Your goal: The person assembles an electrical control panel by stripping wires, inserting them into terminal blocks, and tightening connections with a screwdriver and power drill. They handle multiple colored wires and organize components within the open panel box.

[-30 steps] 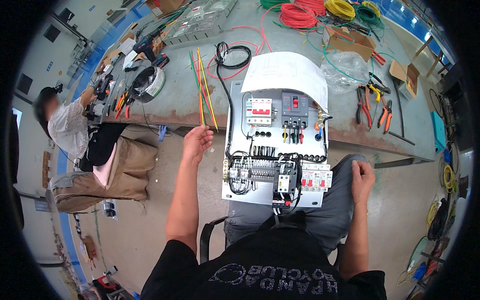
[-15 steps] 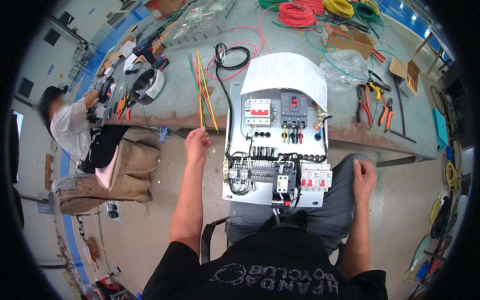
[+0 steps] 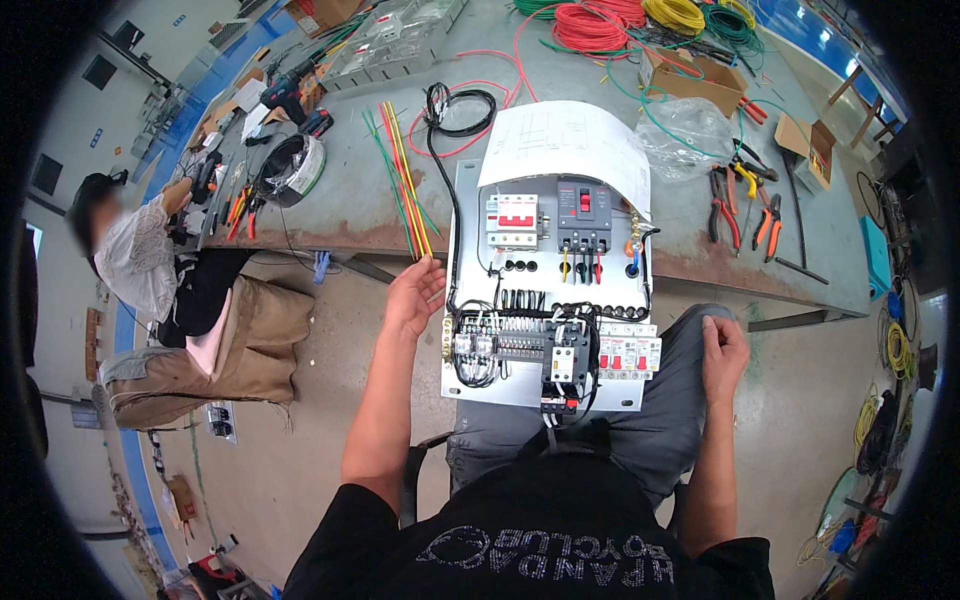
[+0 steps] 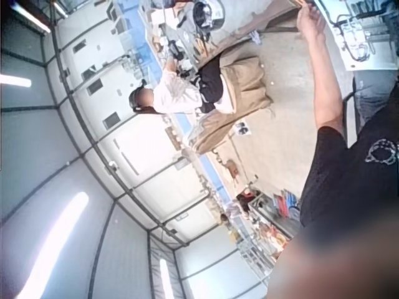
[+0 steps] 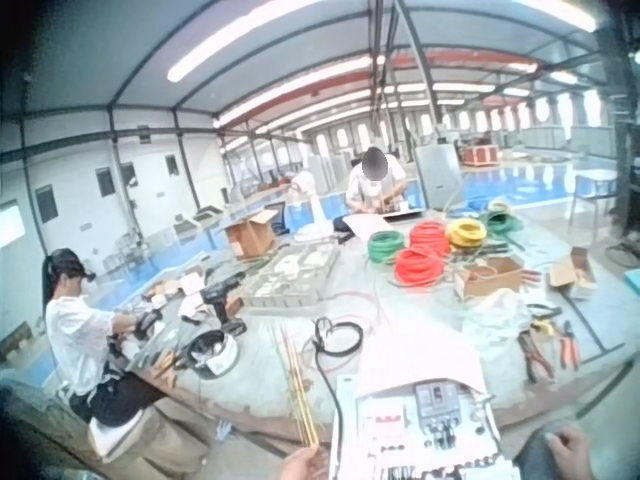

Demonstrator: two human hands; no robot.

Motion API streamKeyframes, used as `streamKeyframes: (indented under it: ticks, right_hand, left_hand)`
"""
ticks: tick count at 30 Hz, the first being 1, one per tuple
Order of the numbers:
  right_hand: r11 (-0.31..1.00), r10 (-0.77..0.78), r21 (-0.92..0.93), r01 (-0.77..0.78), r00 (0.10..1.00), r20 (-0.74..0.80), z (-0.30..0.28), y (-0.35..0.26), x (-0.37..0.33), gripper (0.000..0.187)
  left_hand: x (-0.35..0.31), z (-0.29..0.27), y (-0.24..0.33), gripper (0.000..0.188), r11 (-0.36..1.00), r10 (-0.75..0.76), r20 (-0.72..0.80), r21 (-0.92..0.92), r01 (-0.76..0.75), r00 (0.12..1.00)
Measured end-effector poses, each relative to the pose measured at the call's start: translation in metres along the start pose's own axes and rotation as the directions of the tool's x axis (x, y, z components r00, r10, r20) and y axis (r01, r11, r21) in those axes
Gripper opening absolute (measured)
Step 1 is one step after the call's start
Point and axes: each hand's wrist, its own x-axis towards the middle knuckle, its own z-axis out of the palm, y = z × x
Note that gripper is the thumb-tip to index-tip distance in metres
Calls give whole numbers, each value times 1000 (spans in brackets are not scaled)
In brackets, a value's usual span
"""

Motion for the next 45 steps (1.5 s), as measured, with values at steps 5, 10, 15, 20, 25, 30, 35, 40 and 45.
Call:
streamKeyframes:
  ticks: [5, 10, 15, 20, 25, 30, 35, 40, 45]
  right_hand:
    - [1000, -22, 13, 22, 1000, -11, 2, 1, 0, 18]
    - [999, 36, 17, -36, 999, 4, 2, -6, 0, 17]
    - [1000, -3, -8, 3, 1000, -3, -1, -8, -1, 17]
    - [1000, 2, -13, -2, 1000, -4, -1, -6, -2, 17]
    - [999, -32, -1, 32, 999, -10, -1, -8, -1, 18]
    - [1000, -20, -4, 20, 1000, -18, -2, -7, -4, 17]
    - [999, -33, -1, 33, 999, -24, 0, -12, -2, 17]
    - [1000, -5, 7, 5, 1000, 3, -4, -3, -2, 18]
    - [947, 84, 303, -106, 993, 87, -13, -29, 18, 19]
  left_hand:
    - [8, -5, -5, 27, 999, -30, 58, -23, 31, 998]
    - [8, -10, -4, 24, 994, -65, 81, -86, 72, 995]
    - [3, -3, 0, 17, 997, -19, 68, -74, 24, 997]
    - [2, -2, 9, 18, 996, -5, 103, -93, 14, 995]
    - [8, -14, 27, 22, 959, 77, 230, -282, -9, 970]
    - [7, -17, 18, 25, 922, 57, 253, -385, 46, 966]
    - [-3, -4, 2, 25, 875, 50, 366, -465, 137, 929]
    - [-24, 12, 5, 25, 845, 146, 442, -521, 121, 885]
    - [-69, 38, 41, 27, 852, 201, 423, -521, 56, 884]
